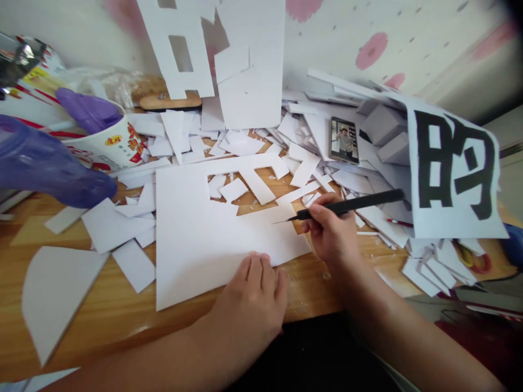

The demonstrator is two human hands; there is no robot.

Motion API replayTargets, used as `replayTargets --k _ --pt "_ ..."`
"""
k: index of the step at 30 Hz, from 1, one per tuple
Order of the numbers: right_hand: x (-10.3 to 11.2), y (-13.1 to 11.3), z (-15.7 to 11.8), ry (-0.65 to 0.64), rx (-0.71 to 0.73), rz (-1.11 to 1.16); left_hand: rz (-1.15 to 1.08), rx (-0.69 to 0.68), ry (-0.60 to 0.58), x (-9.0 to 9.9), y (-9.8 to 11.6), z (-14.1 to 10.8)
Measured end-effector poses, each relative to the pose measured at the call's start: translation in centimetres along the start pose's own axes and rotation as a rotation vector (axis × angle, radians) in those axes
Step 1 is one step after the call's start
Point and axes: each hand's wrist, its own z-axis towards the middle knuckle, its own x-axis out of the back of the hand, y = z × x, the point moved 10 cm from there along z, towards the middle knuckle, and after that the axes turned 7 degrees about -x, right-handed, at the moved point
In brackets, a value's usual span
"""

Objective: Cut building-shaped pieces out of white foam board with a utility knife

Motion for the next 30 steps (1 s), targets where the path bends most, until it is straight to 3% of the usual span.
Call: replayTargets --k 4,10,22,30 --pt "-1.8 2.2 0.0 -0.026 -0.029 -0.145 -0.149 0.033 -0.064 -0.4 -1.2 0.2" --pt "-2.1 3.6 0.1 -0.031 -0.047 -0.182 -0.208 0.036 -0.102 -0.4 -1.6 0.4" --pt "-2.2 4.0 0.3 -0.056 -0.075 -0.209 -0.129 0.057 0.001 -0.4 -1.4 0.2" --pt "-2.1 3.1 0.1 -0.02 0.007 -0.372 -0.128 0.065 0.006 -0.3 -1.3 0.2"
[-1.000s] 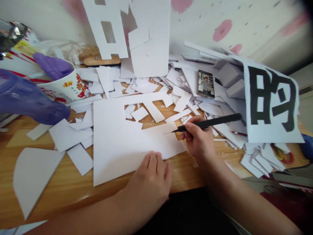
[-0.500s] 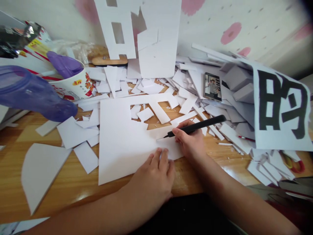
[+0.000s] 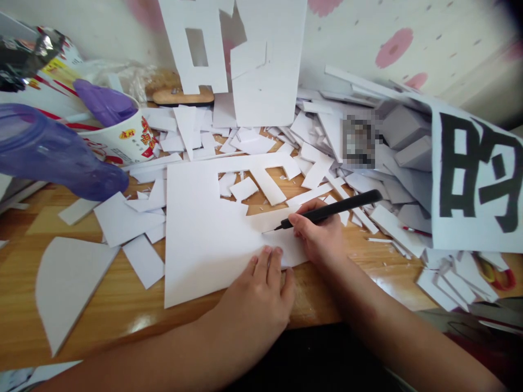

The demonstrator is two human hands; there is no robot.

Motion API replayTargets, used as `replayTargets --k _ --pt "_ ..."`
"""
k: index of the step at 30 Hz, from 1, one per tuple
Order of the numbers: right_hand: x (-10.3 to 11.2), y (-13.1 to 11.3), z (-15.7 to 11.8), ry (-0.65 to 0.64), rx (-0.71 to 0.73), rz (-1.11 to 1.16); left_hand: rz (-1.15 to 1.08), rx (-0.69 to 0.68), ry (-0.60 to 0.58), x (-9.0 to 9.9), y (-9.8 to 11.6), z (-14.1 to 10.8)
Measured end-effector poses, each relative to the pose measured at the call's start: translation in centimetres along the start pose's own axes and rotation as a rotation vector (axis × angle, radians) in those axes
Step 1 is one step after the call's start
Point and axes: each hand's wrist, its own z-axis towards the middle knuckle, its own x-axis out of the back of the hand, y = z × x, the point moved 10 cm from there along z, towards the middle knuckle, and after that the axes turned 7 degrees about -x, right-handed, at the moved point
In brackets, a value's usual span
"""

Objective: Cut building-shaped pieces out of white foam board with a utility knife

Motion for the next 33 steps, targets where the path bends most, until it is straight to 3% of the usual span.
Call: replayTargets --k 16,33 --pt "0.4 0.0 0.4 -0.014 -0.007 0.044 0.026 0.01 0.06 -0.2 0.5 -0.1" --pt "2.0 0.7 0.8 0.036 -0.07 0.116 0.084 0.054 0.01 -1.3 0.9 0.1"
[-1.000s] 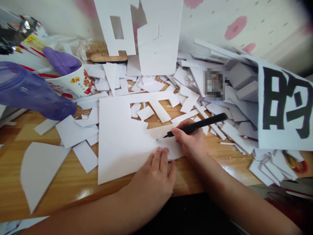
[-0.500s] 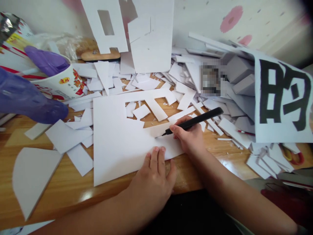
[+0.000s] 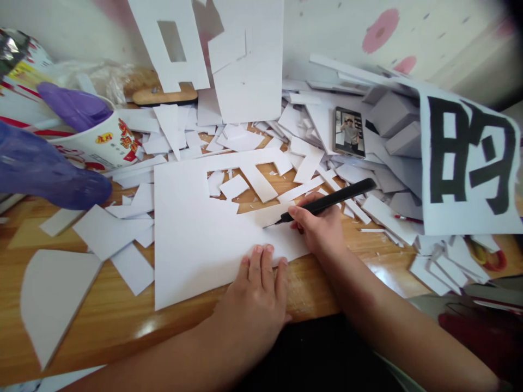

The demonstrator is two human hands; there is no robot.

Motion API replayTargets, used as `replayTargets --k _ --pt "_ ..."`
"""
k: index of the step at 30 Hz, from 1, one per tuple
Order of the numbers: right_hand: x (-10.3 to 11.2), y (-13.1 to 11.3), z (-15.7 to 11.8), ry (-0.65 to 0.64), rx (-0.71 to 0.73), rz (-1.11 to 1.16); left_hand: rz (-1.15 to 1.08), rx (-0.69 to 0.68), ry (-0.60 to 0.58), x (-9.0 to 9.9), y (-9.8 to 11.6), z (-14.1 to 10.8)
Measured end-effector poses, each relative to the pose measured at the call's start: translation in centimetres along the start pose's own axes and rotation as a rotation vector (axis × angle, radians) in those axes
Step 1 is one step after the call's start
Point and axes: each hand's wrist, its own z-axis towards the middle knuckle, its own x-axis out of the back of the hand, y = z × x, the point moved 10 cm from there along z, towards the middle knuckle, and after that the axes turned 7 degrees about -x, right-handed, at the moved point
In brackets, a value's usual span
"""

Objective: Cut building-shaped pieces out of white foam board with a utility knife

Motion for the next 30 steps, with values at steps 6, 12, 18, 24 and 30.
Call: replayTargets --k 6,12,18,24,30 --pt "0.3 0.2 0.1 0.006 -0.05 0.039 0.004 -0.014 -0.019 0.5 -0.1 0.2" --pt "1.4 0.2 0.2 0.061 -0.086 0.145 0.026 -0.021 -0.026 0.4 0.0 0.2" --pt "2.2 -0.6 0.7 0.103 0.018 0.134 0.029 -0.018 -0.021 -0.3 0.2 -0.1" --pt "2.1 -0.1 0.8 0.089 0.001 0.185 0.024 -0.026 -0.035 -0.5 0.0 -0.2" --pt "3.0 -3.2 -0.1 0.17 0.138 0.242 0.015 -0.05 -0.083 -0.5 -0.1 0.2"
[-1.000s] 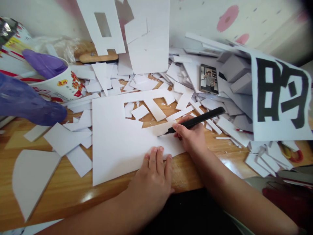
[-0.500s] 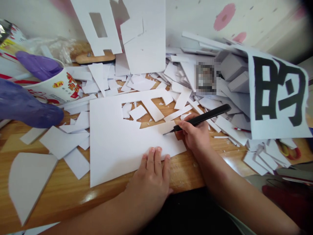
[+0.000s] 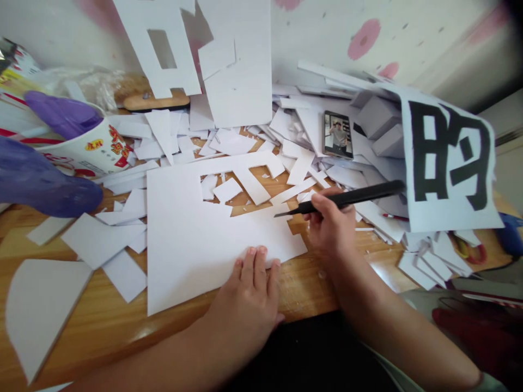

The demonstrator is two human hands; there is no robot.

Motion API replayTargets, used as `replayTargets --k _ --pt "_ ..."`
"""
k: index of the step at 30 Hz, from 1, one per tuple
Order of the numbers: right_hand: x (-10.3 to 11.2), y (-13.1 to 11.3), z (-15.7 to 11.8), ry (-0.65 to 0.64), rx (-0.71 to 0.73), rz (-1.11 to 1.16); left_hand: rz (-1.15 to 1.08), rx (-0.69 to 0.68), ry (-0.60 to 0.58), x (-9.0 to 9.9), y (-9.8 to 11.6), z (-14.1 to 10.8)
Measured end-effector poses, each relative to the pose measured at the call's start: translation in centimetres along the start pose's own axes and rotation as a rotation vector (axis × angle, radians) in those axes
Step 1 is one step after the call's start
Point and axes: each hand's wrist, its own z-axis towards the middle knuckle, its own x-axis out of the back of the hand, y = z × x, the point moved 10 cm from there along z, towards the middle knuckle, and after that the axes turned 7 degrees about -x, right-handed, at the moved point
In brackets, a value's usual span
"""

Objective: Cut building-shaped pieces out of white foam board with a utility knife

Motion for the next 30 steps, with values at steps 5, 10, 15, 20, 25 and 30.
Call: replayTargets --k 5,10,15,20,25,30 --pt "1.0 -2.7 -1.9 -0.053 0.126 -0.097 -0.051 -0.003 0.066 2.0 -1.2 0.2" --pt "2.0 0.1 -4.2 -0.117 -0.024 -0.252 -0.192 0.061 0.217 3.7 -3.7 -0.3" --pt "2.7 -0.6 -5.4 -0.008 0.172 -0.418 -0.27 0.112 0.129 2.1 -4.7 -0.1" --pt "2.5 -2.7 -6.9 0.083 0.431 -0.503 -0.253 0.135 0.073 1.1 -4.8 -0.1" --pt "0.6 -2.9 -7.7 0.002 0.548 -0.716 -0.225 0.134 0.054 0.8 -4.7 0.1" --pt "-0.2 -3.4 -8.2 0.007 0.649 -0.802 -0.184 0.129 0.058 0.4 -4.6 0.3"
